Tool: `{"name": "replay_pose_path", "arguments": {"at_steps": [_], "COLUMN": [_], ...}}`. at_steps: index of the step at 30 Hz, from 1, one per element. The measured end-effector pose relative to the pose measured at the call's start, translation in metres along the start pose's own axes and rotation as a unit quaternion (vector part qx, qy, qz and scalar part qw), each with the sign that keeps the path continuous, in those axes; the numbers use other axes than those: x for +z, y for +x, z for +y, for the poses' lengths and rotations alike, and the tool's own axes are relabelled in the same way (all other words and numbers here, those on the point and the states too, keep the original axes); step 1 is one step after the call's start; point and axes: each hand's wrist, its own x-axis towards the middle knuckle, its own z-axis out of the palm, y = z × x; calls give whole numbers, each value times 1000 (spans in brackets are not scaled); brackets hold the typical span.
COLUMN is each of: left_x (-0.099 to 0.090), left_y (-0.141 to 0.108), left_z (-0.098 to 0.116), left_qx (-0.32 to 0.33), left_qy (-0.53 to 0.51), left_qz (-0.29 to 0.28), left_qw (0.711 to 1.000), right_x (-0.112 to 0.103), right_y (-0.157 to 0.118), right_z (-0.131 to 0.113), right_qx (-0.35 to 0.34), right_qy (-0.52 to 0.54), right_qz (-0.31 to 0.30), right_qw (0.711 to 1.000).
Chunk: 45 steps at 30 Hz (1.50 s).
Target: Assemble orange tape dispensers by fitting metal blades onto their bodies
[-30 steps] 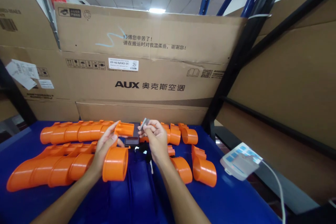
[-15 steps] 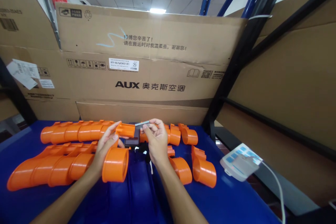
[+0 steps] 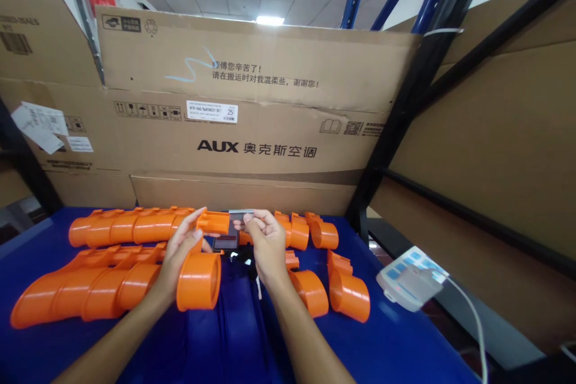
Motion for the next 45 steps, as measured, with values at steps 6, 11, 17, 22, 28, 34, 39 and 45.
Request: {"name": "replay_pose_path", "arguments": {"at_steps": [6, 11, 17, 22, 28, 34, 39, 45], "left_x": [-3, -3, 0, -4, -6, -1, 0, -3], "left_y": [4, 3, 2, -1, 3, 1, 0, 1], "left_z": [-5, -4, -5, -2, 4, 5, 6, 3], "left_qx": [-20, -24, 7, 4, -4, 4, 23, 20], "left_qy": [-30, -15, 26, 34, 18, 22, 60, 64], "left_qz": [19, 13, 26, 23, 64, 83, 85, 58], "left_qw": [999, 1000, 999, 999, 998, 996, 994, 996], "right_x": [1, 1, 1, 0, 1, 3, 2, 1], "right_y": [-3, -3, -4, -9, -14, -15, -15, -15], "right_z": [-2, 0, 4, 3, -2, -11, -14, -19], "right_qx": [-1, 8, -39, -57, -72, -102, -103, -131], "right_qy": [0, -11, -85, -189, -211, -194, -206, -230], "right_qz": [-20, -36, 12, -17, -25, 5, 1, 1], "right_qw": [1000, 999, 996, 980, 975, 976, 973, 964]}}
